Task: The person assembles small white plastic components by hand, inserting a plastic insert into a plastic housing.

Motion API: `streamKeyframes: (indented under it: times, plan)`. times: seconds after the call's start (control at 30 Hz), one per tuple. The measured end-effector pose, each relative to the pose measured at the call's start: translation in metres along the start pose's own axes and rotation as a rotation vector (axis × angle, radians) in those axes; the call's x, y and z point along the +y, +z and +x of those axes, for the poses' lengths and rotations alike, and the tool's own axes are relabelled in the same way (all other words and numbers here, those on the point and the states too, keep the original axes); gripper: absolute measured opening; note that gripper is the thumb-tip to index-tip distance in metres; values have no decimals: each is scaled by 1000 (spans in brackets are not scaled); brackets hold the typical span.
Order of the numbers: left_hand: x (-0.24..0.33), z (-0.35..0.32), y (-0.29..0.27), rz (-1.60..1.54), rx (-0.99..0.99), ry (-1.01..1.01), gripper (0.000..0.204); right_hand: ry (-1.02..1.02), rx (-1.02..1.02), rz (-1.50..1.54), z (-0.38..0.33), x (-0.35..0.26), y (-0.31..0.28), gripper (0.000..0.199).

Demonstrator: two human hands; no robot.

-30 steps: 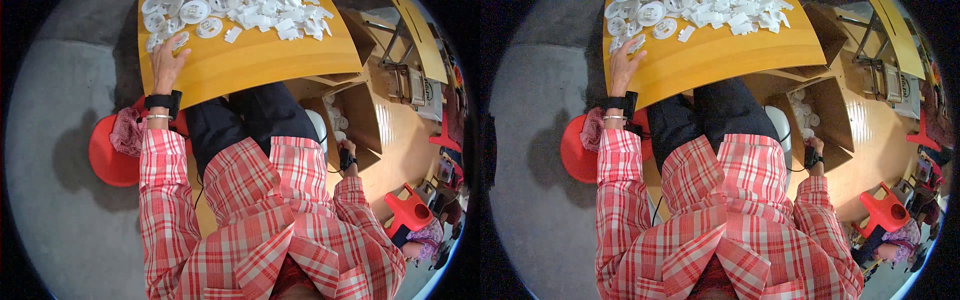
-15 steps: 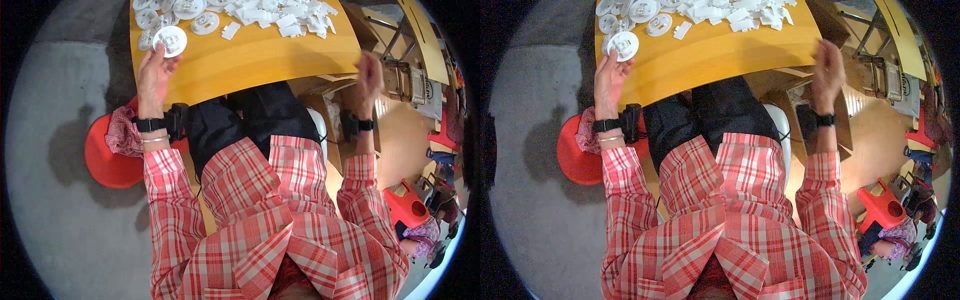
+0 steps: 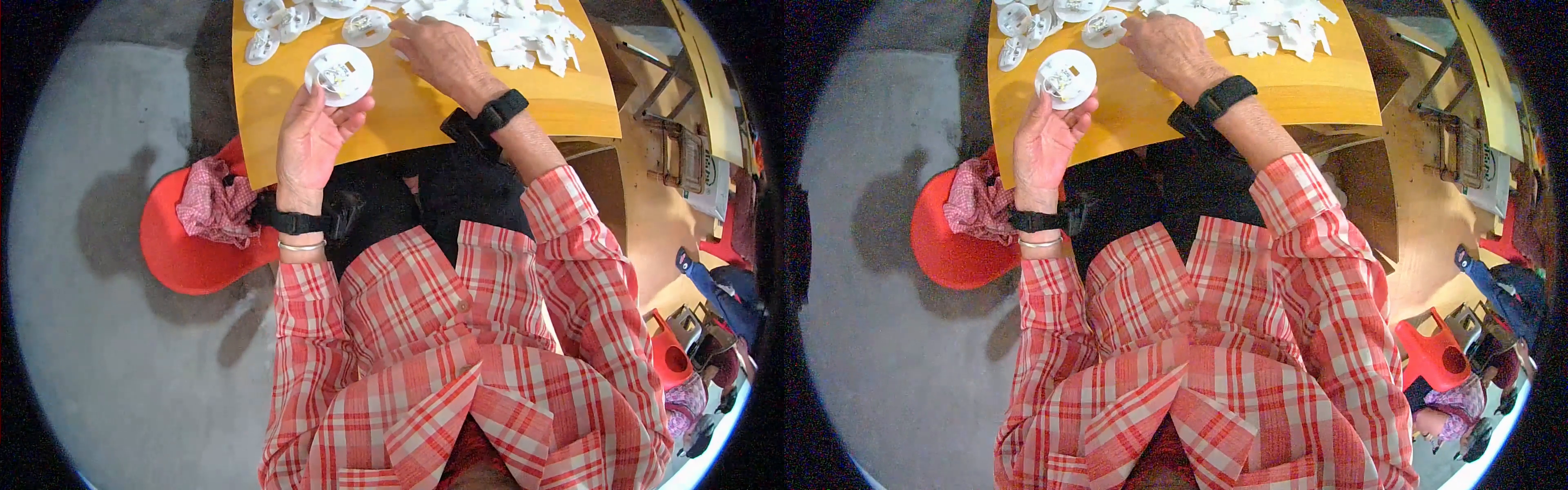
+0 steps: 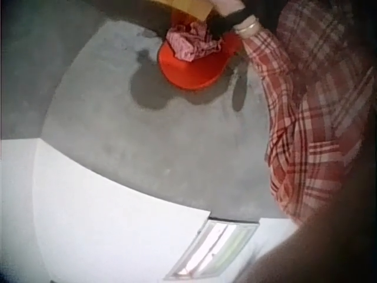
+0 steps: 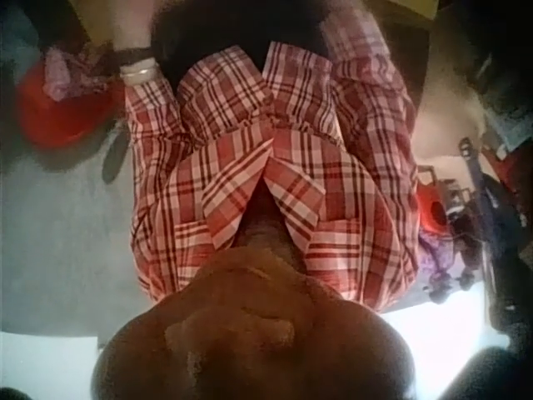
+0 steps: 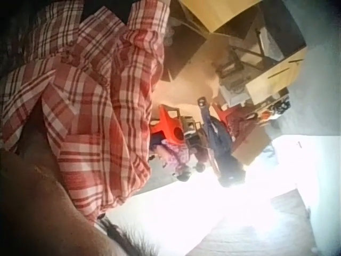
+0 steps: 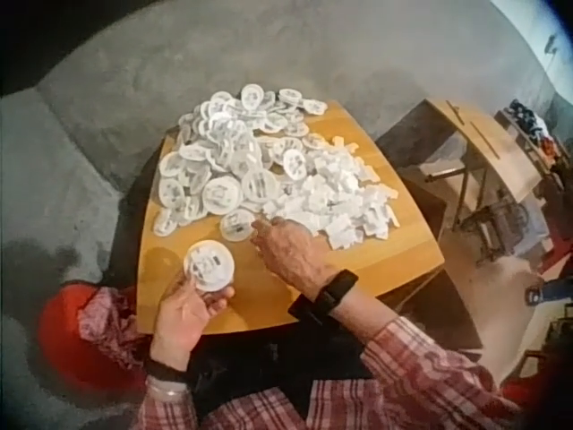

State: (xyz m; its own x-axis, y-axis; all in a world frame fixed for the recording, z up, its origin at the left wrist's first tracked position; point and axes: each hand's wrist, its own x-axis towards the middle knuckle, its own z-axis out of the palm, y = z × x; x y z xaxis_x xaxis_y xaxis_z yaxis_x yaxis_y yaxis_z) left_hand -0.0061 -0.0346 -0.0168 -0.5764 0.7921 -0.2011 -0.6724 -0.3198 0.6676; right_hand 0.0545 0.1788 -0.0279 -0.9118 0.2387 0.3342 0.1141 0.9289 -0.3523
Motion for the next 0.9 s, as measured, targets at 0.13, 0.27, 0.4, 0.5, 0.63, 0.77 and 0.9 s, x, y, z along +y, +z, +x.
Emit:
streamKeyframes:
  times: [0.13,0.27,0.4,0.5,0.63,0.77,0.9]
  plan:
    - [-2,-4,10,53,1,36,39,-11,43,-38,-12,-2,5,27]
    - [-8,-3,8,13,43,132,30,-8,77,-32,-19,-7,1,29]
    - [-11,-1,4,193,81,258,24,16,48,-32,-25,-5,-2,21]
    - [-16,0,3,455,77,375,25,41,59,-44,-30,-2,-2,14]
    - [-20,2,2,895,80,519,26,18,83,4,-35,2,-2,11]
    - [-24,2,4,939,79,557,30,1,65,8,-38,-2,-11,13]
    - [-24,-2,5,757,55,504,42,-81,0,50,-44,-10,-19,21]
